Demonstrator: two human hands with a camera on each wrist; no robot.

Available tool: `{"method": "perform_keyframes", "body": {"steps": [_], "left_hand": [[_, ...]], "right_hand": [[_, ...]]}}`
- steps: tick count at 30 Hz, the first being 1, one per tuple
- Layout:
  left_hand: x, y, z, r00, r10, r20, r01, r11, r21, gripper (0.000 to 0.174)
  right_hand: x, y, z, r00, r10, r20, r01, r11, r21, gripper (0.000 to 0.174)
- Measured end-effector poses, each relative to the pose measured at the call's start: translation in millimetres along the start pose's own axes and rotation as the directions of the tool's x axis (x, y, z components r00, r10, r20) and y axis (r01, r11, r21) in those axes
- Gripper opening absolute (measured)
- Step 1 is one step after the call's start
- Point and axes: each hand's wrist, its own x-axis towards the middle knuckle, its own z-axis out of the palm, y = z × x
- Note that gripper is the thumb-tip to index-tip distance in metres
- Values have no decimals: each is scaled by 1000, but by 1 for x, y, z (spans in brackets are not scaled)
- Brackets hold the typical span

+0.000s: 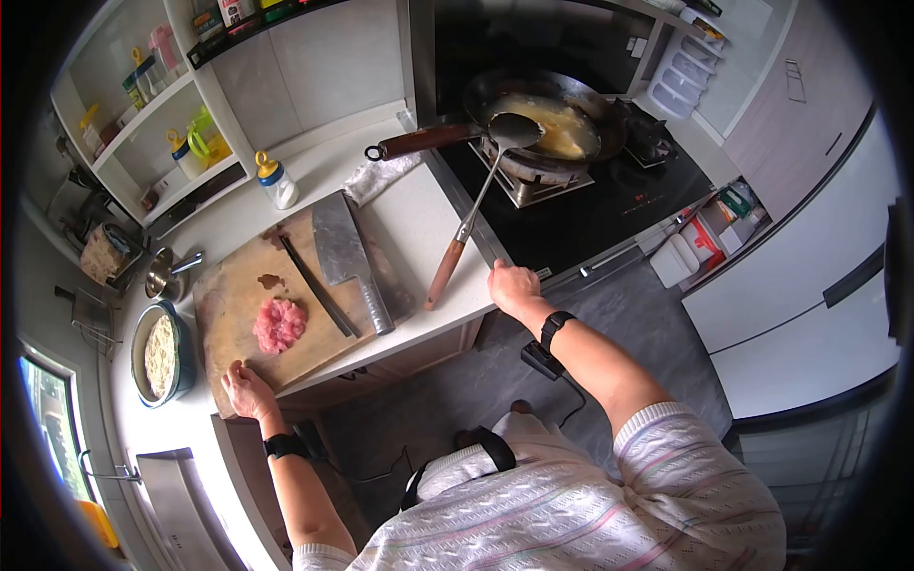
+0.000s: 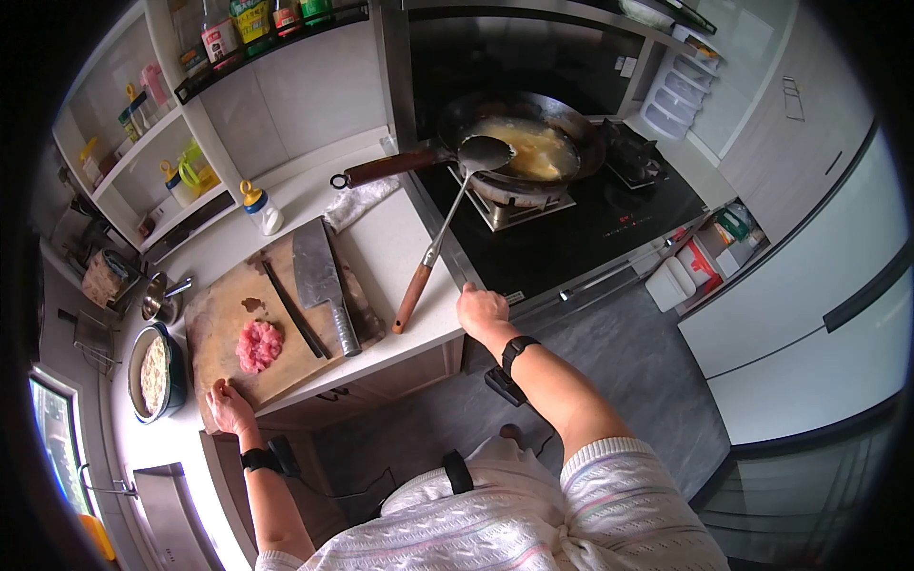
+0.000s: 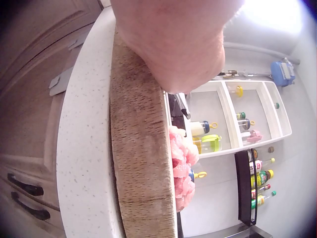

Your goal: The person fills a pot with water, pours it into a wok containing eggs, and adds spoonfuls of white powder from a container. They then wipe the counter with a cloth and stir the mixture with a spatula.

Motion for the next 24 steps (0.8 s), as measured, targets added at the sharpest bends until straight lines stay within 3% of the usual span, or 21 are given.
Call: {"method": "perform_keyframes", "body": {"steps": [24], "left_hand": [[0, 1, -1, 1000, -11, 3, 11, 1000, 6, 20]], "right_hand": [[-2, -1, -2, 1000, -10, 0, 10, 1000, -14, 28]]}}
